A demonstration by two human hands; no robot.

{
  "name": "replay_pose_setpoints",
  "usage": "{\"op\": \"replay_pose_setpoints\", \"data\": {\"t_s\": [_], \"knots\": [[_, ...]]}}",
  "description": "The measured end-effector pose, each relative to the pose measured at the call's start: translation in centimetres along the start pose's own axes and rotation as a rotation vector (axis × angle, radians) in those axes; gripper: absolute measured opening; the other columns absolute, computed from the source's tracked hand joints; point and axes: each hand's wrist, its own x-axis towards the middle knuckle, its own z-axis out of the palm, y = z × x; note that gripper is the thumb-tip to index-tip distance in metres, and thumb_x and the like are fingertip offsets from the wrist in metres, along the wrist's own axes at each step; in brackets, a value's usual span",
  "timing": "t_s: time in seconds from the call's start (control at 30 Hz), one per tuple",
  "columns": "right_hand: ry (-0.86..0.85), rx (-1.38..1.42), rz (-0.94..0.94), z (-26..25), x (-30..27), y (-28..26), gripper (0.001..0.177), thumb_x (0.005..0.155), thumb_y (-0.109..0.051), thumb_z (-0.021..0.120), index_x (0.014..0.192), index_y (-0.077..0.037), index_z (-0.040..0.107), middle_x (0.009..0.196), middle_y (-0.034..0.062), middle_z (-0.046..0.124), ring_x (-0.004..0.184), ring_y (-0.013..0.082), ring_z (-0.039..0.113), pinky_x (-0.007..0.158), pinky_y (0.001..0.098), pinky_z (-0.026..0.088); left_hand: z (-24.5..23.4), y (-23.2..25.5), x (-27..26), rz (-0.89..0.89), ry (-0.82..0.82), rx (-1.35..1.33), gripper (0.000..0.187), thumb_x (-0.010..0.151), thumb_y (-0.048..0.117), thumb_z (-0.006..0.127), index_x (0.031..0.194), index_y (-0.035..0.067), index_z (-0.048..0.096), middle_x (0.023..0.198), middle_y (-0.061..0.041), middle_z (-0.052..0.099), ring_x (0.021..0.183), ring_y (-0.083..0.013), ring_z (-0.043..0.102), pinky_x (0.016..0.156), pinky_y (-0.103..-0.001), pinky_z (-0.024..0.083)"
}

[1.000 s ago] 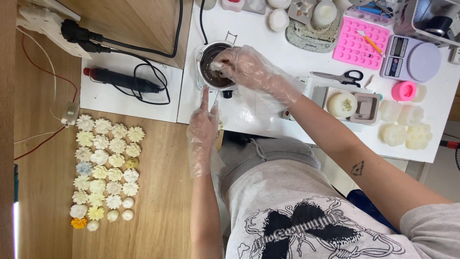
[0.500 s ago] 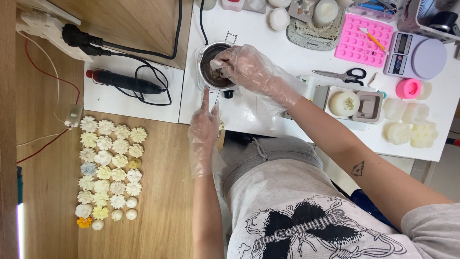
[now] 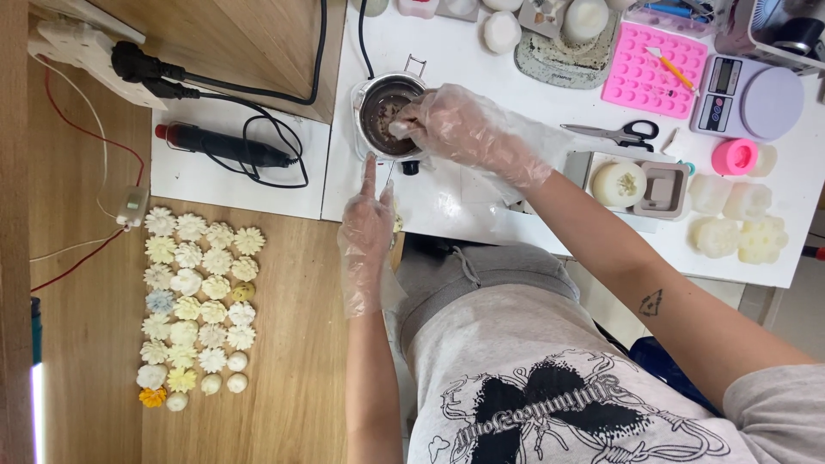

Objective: The recorder melts wax in a heater, stirs it with a spoon, and uses a heat gun to smooth the surface of a wax item in a mold.

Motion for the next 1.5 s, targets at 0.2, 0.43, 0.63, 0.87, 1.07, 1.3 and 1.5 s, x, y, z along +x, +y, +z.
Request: {"op": "replay_pose_setpoints", "data": {"t_s": [0.2, 0.43, 0.63, 0.87, 1.07, 1.3, 1.5], "knots": [[0.173, 0.26, 0.05, 0.0, -0.1, 0.4, 0.026, 0.1, -0.017, 0.062, 0.114, 0.002, 0.073, 0.097, 0.0214, 0.075, 0.083, 0.0351, 0.071, 0.082, 0.0423, 0.059, -0.1, 0.1, -0.1, -0.012, -0.01, 0.017, 0.06, 0.103, 0.039, 0.057, 0.159, 0.034, 0.035, 0.074, -0.011, 0.061, 0.065, -0.0282, 0.067, 0.06, -0.047, 0.056], [0.183, 0.255, 0.04, 0.9, -0.3, -1.9, 0.022, 0.099, -0.016, 0.066, 0.113, -0.001, 0.074, 0.098, 0.0211, 0.074, 0.085, 0.0382, 0.07, 0.083, 0.0461, 0.059, 1.3, -1.7, 0.2, 0.098, 0.085, 0.108, 0.06, 0.104, 0.039, 0.059, 0.159, 0.031, 0.036, 0.075, -0.015, 0.065, 0.068, -0.0326, 0.068, 0.061, -0.047, 0.055], [0.236, 0.16, -0.028, 2.7, -1.1, -2.5, 0.019, 0.095, -0.016, 0.067, 0.109, -0.004, 0.074, 0.091, 0.0153, 0.074, 0.081, 0.03, 0.072, 0.077, 0.0425, 0.059, 1.3, -1.8, 0.3, 0.136, 0.116, 0.154, 0.061, 0.104, 0.036, 0.062, 0.159, 0.025, 0.038, 0.071, -0.017, 0.065, 0.064, -0.0345, 0.067, 0.057, -0.047, 0.054], [0.177, 0.071, -0.038, 1.9, -2.1, -3.0, 0.018, 0.095, -0.023, 0.073, 0.102, -0.007, 0.071, 0.095, 0.0096, 0.072, 0.084, 0.0276, 0.069, 0.073, 0.0423, 0.056, 0.9, -0.8, 0.3, 0.124, 0.109, 0.08, 0.062, 0.101, 0.029, 0.066, 0.158, 0.021, 0.041, 0.068, -0.013, 0.064, 0.061, -0.0292, 0.064, 0.058, -0.045, 0.053], [0.275, 0.065, -0.019, 4.0, -1.8, -3.4, 0.024, 0.093, -0.023, 0.071, 0.111, -0.006, 0.068, 0.103, 0.0087, 0.071, 0.095, 0.028, 0.069, 0.079, 0.0416, 0.054, 0.9, -1.0, 0.4, 0.13, 0.094, 0.012, 0.064, 0.1, 0.026, 0.067, 0.158, 0.02, 0.041, 0.072, -0.008, 0.067, 0.064, -0.0262, 0.065, 0.062, -0.042, 0.054], [0.17, 0.072, 0.008, 1.8, -2.4, -3.6, 0.027, 0.092, -0.017, 0.066, 0.116, -0.006, 0.068, 0.111, 0.0066, 0.072, 0.101, 0.0261, 0.068, 0.084, 0.0417, 0.053, 1.6, -1.2, 0.4, 0.149, 0.114, -0.052, 0.063, 0.1, 0.024, 0.067, 0.158, 0.02, 0.043, 0.079, -0.009, 0.069, 0.068, -0.0262, 0.067, 0.063, -0.041, 0.055], [0.138, 0.107, -0.056, 4.4, -3.1, -2.7, 0.022, 0.1, -0.028, 0.062, 0.11, -0.01, 0.069, 0.105, 0.0086, 0.072, 0.097, 0.024, 0.069, 0.089, 0.0443, 0.056, 0.2, 0.1, 0.6, -0.048, -0.034, 0.108, 0.065, 0.099, 0.028, 0.066, 0.158, 0.027, 0.04, 0.075, -0.014, 0.066, 0.063, -0.0277, 0.066, 0.054, -0.043, 0.053]]}}
